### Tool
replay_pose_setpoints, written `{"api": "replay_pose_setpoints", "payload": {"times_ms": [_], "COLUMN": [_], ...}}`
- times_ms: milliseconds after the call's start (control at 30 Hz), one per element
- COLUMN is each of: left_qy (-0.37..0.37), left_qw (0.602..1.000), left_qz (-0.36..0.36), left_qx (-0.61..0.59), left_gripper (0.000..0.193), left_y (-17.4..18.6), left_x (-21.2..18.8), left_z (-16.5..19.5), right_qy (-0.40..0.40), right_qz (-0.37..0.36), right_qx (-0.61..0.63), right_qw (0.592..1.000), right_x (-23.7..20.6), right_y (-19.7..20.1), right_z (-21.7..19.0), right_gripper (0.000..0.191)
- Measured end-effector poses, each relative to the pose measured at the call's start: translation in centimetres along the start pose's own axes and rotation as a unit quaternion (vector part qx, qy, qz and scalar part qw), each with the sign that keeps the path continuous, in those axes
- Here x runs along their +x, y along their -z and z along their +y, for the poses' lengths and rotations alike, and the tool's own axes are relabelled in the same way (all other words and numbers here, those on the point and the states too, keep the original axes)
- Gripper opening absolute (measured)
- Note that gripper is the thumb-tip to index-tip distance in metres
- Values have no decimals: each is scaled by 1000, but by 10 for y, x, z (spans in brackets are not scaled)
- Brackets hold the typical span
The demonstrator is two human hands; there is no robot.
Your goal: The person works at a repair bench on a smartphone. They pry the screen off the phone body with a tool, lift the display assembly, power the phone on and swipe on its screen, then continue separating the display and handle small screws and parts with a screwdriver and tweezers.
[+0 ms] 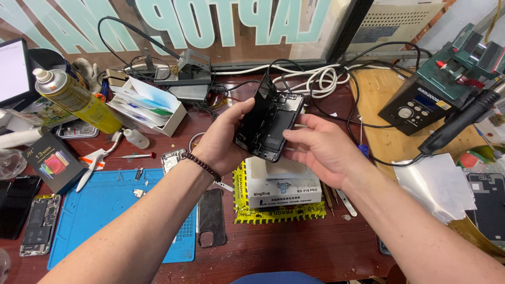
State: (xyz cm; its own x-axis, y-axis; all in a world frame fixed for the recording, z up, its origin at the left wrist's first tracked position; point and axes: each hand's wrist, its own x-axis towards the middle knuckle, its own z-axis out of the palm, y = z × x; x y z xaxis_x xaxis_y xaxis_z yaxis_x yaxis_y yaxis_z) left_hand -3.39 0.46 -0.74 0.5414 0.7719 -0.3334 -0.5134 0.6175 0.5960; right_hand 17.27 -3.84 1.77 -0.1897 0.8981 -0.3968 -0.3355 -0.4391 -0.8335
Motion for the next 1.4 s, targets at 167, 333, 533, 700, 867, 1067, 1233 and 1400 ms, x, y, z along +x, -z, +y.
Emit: {"api": "replay_pose_setpoints", "payload": {"times_ms": [167,333,533,700,867,1067,1233,1400], "left_qy": [-10,-15,-26,-45,-66,-98,-207,-261], "left_qw": [999,998,998,997,992,909,679,550], "left_qz": [-10,24,41,60,24,86,93,35], "left_qx": [-37,-64,-48,16,108,395,699,792], "left_gripper": [36,35,35,29,34,52,59,62], "left_y": [10,14,17,25,22,-4,-19,-22], "left_x": [-3,-10,-10,3,25,38,29,19], "left_z": [4,11,15,15,9,-1,-11,-16], "right_qy": [30,153,200,98,-41,-74,-72,-66], "right_qz": [33,173,99,140,65,15,16,53], "right_qx": [-154,-586,-675,-556,36,229,201,149], "right_qw": [987,776,704,813,996,971,977,985], "right_x": [8,8,13,28,30,24,14,5], "right_y": [7,25,23,42,83,77,76,85], "right_z": [-5,-14,14,18,-17,-18,-2,19], "right_gripper": [32,34,41,32,21,30,25,13]}}
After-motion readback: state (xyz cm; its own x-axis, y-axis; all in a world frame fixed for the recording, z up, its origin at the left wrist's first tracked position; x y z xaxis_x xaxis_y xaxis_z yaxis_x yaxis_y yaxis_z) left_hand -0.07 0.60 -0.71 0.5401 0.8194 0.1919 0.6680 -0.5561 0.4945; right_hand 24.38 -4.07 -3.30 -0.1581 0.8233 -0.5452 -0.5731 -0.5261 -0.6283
